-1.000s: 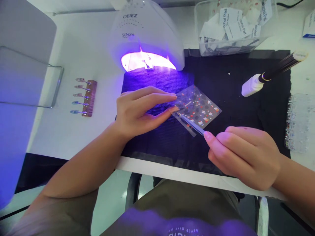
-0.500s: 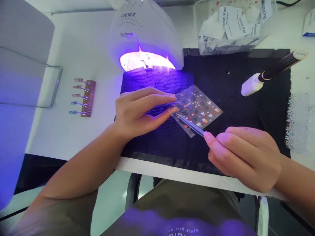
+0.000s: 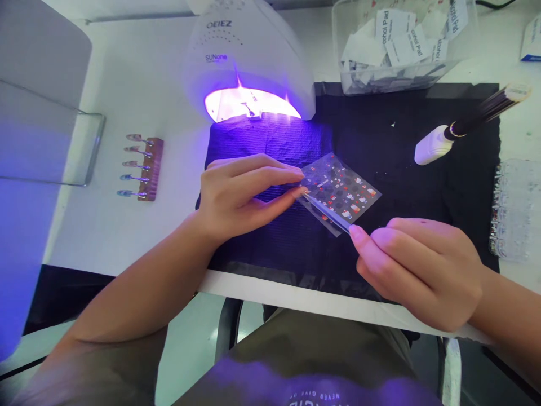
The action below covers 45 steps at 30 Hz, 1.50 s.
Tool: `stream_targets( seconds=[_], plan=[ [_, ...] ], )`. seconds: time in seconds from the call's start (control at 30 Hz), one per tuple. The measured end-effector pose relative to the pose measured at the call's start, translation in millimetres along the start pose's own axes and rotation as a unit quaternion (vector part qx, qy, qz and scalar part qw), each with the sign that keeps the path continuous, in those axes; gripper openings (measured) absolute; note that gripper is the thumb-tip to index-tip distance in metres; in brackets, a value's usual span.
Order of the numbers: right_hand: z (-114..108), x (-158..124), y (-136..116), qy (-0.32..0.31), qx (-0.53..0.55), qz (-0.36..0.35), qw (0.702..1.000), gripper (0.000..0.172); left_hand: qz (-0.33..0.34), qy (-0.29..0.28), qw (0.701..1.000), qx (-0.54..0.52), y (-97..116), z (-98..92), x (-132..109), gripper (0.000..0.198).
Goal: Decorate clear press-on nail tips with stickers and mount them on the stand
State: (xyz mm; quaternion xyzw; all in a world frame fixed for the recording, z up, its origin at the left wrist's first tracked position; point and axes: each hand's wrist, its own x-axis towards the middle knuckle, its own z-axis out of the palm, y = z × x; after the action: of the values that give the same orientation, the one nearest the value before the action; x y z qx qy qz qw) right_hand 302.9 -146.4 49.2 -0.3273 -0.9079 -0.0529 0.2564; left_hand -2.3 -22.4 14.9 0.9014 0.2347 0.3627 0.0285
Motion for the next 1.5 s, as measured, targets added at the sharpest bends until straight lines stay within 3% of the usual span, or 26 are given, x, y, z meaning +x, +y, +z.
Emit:
stream_targets(
  seconds=[0.23, 0.77, 0.97, 1.5],
  plan=[
    [2.9, -1.4, -1.5, -0.009, 0.003, 0.009, 1.0, 0.036, -0.007, -0.01, 1.0, -0.005, -1.8, -0.7, -1.1, 0.009],
    [0.4, -0.2, -2.8, -0.009, 0.003, 0.011, 1.0, 0.025, 0.001, 0.007, 1.0, -0.028, -3.3, -1.0, -0.3, 0.013],
    [-2.3, 0.6, -4.7, -0.01, -0.007, 0.015, 1.0, 0.027, 0.008, -0.009, 0.998, -0.056, -4.7, -2.3, -1.2, 0.023],
    [-2.4, 1.1, -6.9, -0.012, -0.006, 0.013, 1.0, 0.027, 0.021, 0.002, 0.999, -0.044, -8.0, -3.2, -0.3, 0.023]
  ],
)
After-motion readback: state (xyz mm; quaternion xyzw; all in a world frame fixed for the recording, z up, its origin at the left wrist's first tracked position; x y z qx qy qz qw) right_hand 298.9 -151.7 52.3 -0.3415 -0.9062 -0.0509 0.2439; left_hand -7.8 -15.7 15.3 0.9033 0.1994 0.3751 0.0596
